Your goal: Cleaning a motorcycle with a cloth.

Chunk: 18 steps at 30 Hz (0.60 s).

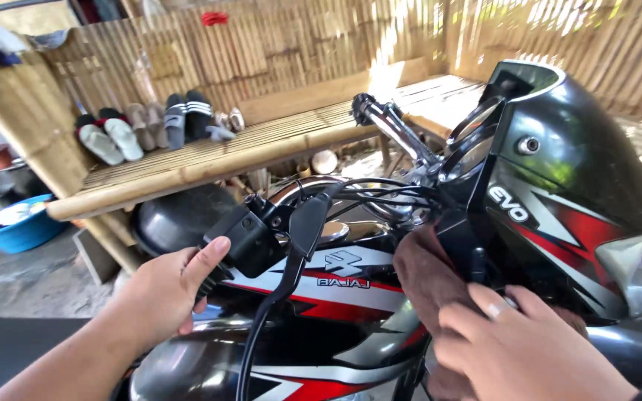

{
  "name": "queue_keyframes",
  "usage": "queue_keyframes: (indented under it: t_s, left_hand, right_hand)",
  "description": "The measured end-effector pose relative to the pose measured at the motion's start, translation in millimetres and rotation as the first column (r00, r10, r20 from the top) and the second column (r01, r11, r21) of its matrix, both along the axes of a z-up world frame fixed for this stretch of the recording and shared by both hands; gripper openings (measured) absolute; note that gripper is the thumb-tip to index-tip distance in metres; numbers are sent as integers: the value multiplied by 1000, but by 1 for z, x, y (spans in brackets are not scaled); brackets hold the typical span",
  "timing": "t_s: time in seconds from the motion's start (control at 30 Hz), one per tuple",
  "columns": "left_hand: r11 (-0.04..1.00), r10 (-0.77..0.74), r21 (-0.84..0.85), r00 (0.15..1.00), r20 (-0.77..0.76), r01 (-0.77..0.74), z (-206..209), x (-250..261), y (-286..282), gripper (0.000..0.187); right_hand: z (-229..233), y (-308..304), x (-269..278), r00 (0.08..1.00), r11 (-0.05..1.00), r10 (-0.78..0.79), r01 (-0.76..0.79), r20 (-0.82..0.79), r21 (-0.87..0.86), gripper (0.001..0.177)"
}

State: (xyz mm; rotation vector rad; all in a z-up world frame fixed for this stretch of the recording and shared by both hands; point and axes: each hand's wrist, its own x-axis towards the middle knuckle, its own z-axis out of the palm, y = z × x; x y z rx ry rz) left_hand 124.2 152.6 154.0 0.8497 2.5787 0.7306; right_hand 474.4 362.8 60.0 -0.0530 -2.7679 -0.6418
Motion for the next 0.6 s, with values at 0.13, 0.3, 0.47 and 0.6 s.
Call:
queue_keyframes:
  t_s: [0.13,0.3,0.47,0.6]
  left_hand:
    - [999,43,19,999,0,-43,-1,2,0,80]
    - [996,90,14,996,22,-90,4,3,-1,75]
    - [998,65,16,998,21,-66,1,0,0,80]
    - [1000,21,-8,1000,-12,-21,3,-6,2,84]
  right_hand:
    - [25,-20,-45,652,838,-319,533,688,-116,33]
    - [12,37,-78,859,938,28,154,512,-310,24]
    - [201,-81,-90,795,290,-352,595,494,-750,17]
    - [209,-70,-112,853,398,-485,411,192,-821,20]
